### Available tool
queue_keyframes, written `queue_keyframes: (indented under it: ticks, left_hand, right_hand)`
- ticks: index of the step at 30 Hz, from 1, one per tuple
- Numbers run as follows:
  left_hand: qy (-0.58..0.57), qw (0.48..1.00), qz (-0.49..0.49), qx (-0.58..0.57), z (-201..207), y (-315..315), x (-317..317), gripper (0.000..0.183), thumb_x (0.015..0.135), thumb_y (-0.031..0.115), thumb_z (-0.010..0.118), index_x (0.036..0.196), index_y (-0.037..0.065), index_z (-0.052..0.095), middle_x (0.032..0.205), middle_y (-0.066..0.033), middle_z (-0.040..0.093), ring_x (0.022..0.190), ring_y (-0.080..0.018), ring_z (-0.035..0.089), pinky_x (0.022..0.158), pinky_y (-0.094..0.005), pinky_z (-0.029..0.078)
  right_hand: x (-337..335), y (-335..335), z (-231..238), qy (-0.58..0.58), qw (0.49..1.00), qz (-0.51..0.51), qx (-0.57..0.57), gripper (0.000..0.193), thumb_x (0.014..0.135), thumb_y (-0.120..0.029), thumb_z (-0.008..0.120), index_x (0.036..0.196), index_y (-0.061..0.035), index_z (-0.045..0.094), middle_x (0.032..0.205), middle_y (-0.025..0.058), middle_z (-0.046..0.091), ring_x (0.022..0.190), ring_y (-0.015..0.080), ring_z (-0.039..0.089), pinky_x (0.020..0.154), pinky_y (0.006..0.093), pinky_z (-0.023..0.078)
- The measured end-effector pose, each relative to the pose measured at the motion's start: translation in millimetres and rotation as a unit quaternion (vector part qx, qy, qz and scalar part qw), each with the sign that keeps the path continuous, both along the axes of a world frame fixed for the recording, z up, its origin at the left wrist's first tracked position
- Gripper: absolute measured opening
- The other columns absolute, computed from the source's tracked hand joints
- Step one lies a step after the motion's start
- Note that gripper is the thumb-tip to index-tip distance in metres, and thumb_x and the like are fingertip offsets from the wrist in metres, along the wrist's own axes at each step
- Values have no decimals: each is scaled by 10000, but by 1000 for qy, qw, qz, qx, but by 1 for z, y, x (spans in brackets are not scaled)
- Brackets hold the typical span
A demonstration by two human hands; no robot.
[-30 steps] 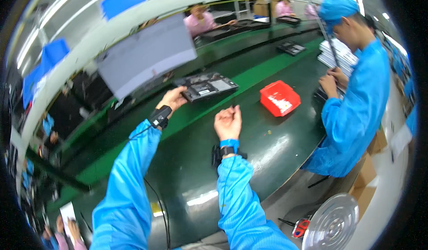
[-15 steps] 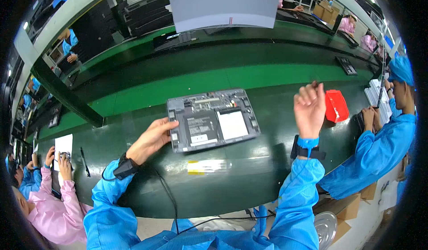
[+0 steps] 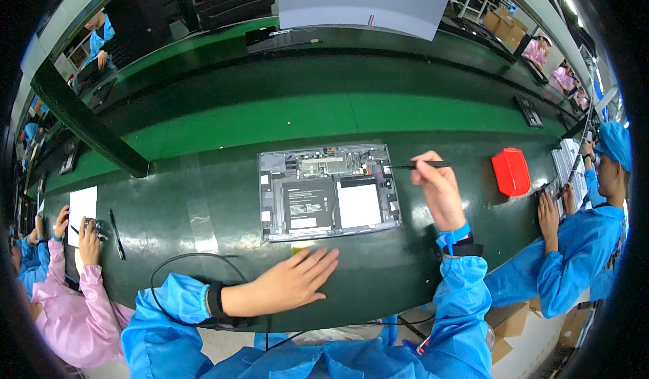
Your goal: The person assembles tablet devices on a conveyor line by applying tape strips over internal components using a plastic stick tool and by hand, then pushes the assembled device down the line.
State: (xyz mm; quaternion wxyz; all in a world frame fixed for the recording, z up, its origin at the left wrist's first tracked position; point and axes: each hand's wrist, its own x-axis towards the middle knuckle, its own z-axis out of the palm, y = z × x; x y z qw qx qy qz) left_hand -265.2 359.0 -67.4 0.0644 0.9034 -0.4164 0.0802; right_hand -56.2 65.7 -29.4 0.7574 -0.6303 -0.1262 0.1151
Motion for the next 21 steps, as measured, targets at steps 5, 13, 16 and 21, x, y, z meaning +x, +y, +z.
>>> queue_keyframes:
  ticks: [5, 13, 16, 21]
  left_hand:
    - [170, 981, 0, -96, 20, 6, -32, 571, 1002, 344, 619, 1418, -35, 530, 1493, -209, 493, 1278, -338, 534, 1079, -416, 433]
    - [273, 771, 356, -453, 9, 54, 26, 745, 963, 225, 673, 1544, -51, 295, 1517, -256, 374, 1323, -401, 412, 1129, -467, 362]
    - [226, 842, 343, -349, 24, 49, 6, 766, 954, 217, 680, 1541, -72, 280, 1532, -268, 353, 1284, -402, 418, 1120, -479, 354]
    - [60, 949, 255, -177, 62, 38, 25, 653, 889, 148, 705, 1475, -10, 464, 1520, -192, 442, 1176, -335, 505, 1030, -438, 420]
  right_hand:
    - [23, 34, -13, 3, 999, 48, 23, 158, 1008, -179, 655, 1087, -43, 673, 872, 12, 649, 883, 109, 590, 891, 276, 420]
    - [37, 68, -28, 26, 998, 54, -36, 117, 976, -143, 689, 1032, -41, 685, 871, 38, 692, 842, 97, 638, 765, 249, 475]
    - [3, 60, -20, 56, 993, 93, -53, 144, 963, -141, 685, 1036, -17, 685, 942, 39, 692, 885, 115, 658, 815, 267, 497]
    - [-5, 39, 4, -169, 945, 149, -236, 149, 941, -127, 720, 1033, -18, 760, 917, 60, 763, 955, 157, 692, 909, 341, 516]
